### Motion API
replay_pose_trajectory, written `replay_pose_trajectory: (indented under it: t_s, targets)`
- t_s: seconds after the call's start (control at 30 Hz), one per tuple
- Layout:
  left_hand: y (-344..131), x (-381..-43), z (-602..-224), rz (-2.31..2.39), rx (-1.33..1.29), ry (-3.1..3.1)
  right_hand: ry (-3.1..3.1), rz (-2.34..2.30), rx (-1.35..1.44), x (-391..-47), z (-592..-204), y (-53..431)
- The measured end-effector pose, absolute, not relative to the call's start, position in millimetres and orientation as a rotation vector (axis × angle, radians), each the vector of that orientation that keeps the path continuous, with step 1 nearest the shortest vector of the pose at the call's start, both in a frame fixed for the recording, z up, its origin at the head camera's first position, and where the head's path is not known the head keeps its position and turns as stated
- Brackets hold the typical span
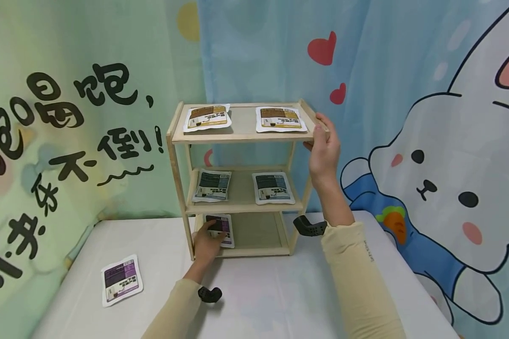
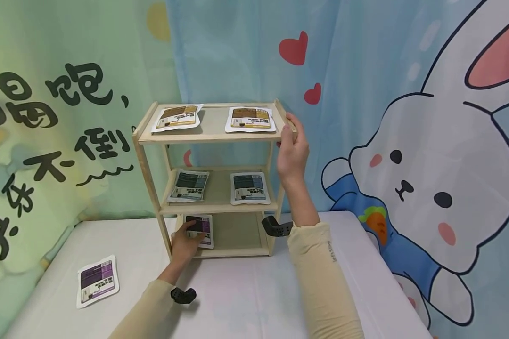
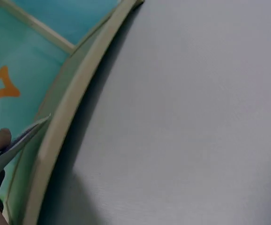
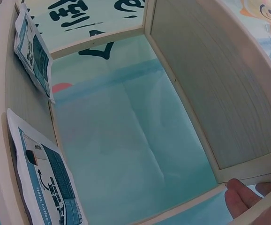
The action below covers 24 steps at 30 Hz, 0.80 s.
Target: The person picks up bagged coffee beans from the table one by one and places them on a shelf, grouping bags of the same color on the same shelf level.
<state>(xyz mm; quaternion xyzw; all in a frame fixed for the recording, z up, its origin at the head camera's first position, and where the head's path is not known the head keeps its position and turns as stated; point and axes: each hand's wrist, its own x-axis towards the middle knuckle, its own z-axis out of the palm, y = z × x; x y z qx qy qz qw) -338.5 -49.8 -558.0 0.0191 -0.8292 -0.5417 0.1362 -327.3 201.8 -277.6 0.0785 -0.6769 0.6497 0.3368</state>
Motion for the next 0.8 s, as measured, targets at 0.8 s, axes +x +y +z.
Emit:
replay_pose_trajectory:
  t_s: [0.8]
  targets:
    - [-45.8,-332.3,-552.4,-1.396,0.119,-2.481,-1.757,1.700,0.165,-327.0,-275.2,201.4]
